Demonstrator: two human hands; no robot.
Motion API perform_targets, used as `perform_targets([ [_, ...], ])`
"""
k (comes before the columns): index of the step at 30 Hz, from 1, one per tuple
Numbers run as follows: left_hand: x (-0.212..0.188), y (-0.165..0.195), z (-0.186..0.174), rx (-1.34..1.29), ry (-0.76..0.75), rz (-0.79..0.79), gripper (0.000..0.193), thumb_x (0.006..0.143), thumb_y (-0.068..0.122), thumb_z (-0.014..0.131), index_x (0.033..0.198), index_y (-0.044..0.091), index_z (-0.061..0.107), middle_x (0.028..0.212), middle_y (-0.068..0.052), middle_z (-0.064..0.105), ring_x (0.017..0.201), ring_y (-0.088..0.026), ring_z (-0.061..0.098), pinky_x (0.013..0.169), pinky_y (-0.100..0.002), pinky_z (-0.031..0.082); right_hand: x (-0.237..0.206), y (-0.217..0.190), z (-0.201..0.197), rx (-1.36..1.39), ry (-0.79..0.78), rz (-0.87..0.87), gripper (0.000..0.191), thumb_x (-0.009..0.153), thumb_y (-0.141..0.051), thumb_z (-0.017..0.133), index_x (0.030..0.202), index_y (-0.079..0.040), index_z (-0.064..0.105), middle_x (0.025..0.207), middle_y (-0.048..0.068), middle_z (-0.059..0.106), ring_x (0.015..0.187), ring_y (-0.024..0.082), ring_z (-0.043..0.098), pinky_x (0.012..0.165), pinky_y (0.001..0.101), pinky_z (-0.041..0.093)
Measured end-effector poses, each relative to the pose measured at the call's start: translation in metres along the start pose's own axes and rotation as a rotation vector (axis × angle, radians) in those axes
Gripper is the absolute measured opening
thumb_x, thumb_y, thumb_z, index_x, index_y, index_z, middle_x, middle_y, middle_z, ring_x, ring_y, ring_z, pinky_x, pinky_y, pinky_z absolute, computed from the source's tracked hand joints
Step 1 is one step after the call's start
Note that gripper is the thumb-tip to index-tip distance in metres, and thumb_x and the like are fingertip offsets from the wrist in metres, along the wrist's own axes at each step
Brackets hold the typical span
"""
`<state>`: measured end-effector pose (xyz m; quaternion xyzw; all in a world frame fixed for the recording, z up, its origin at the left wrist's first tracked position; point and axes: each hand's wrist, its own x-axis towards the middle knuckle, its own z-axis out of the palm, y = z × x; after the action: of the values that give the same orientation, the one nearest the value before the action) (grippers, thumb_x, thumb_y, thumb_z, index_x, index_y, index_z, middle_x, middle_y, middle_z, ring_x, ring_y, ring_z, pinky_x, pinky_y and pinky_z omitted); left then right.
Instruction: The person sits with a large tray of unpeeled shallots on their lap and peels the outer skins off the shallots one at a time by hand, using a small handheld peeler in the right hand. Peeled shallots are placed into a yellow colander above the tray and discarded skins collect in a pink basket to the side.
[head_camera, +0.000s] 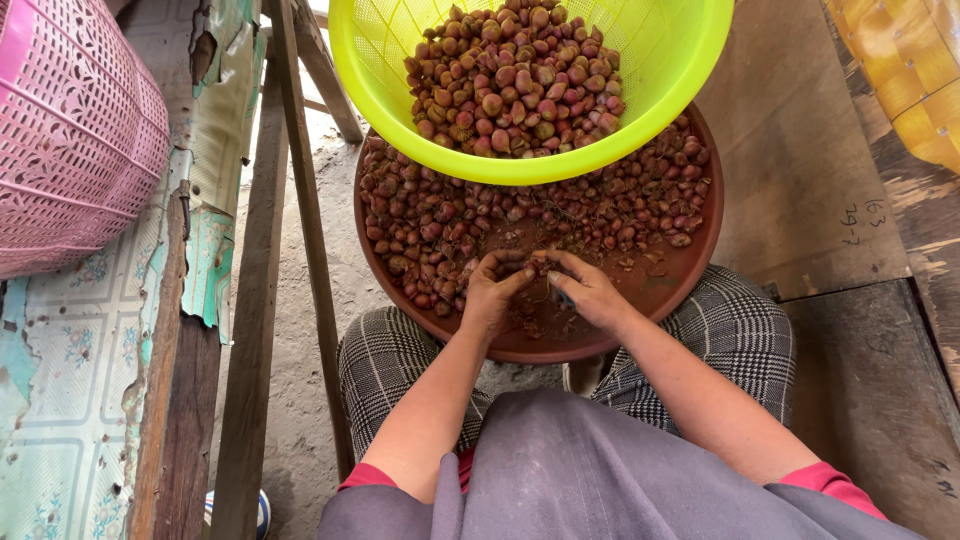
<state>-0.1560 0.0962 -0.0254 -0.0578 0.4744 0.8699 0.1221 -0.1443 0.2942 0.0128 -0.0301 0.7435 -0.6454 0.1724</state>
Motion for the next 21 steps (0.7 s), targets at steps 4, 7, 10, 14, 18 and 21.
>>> perform_targets([
  [4, 0.001, 0.0, 0.0, -0.009, -0.014, 0.006, 0.037, 0.087, -0.002, 0.077, 0.121, 0.001, 0.061, 0.109, -0.011, 0.071, 0.098, -0.017, 0.071, 0.087, -0.032, 0.062, 0.001, -0.001, 0.001, -0.08, 0.043, -0.037, 0.038, 0.102, -0.019, 0.057, 0.139, -0.012, 0.063, 0.09, -0.003, 0.066, 0.078, 0.005, 0.058, 0.07, 0.0235, 0.051],
  [7, 0.002, -0.002, -0.002, -0.06, -0.026, -0.027, 0.037, 0.085, -0.001, 0.074, 0.119, 0.003, 0.061, 0.108, -0.009, 0.07, 0.096, -0.017, 0.071, 0.083, -0.036, 0.064, 0.002, -0.002, 0.0, -0.007, 0.05, -0.002, 0.038, 0.102, -0.019, 0.056, 0.139, -0.012, 0.063, 0.09, -0.003, 0.065, 0.076, 0.006, 0.056, 0.068, 0.0242, 0.05],
  [10, 0.004, -0.007, -0.005, -0.099, -0.038, -0.024, 0.031, 0.091, 0.002, 0.074, 0.119, -0.002, 0.063, 0.111, -0.008, 0.071, 0.101, -0.016, 0.071, 0.088, -0.035, 0.064, 0.0, -0.002, 0.0, -0.019, 0.036, -0.036, 0.038, 0.103, -0.018, 0.057, 0.14, -0.012, 0.065, 0.089, -0.002, 0.064, 0.077, 0.006, 0.057, 0.07, 0.0241, 0.051],
  [14, 0.005, -0.009, -0.007, -0.075, -0.012, -0.014, 0.027, 0.093, 0.005, 0.075, 0.117, -0.002, 0.064, 0.11, -0.012, 0.071, 0.098, -0.02, 0.071, 0.085, -0.035, 0.061, 0.0, -0.003, 0.002, -0.036, 0.053, -0.032, 0.037, 0.103, -0.019, 0.056, 0.138, -0.013, 0.065, 0.092, -0.003, 0.065, 0.078, 0.006, 0.057, 0.071, 0.0238, 0.051],
  [18, 0.005, -0.003, -0.002, -0.075, -0.032, 0.0, 0.031, 0.089, 0.004, 0.077, 0.116, 0.0, 0.063, 0.111, -0.013, 0.071, 0.099, -0.02, 0.072, 0.087, -0.034, 0.062, 0.003, -0.007, -0.004, -0.104, 0.168, 0.104, 0.04, 0.103, -0.022, 0.055, 0.142, -0.016, 0.064, 0.099, 0.002, 0.067, 0.081, 0.011, 0.058, 0.071, 0.0267, 0.051],
  [21, 0.004, 0.0, 0.0, 0.194, 0.017, 0.064, 0.036, 0.089, 0.004, 0.081, 0.121, -0.003, 0.065, 0.115, -0.012, 0.071, 0.104, -0.019, 0.07, 0.089, -0.033, 0.059, 0.002, -0.011, -0.012, -0.165, 0.215, -0.039, 0.041, 0.106, -0.022, 0.061, 0.145, -0.009, 0.061, 0.125, 0.006, 0.065, 0.111, 0.013, 0.059, 0.092, 0.0275, 0.048],
])
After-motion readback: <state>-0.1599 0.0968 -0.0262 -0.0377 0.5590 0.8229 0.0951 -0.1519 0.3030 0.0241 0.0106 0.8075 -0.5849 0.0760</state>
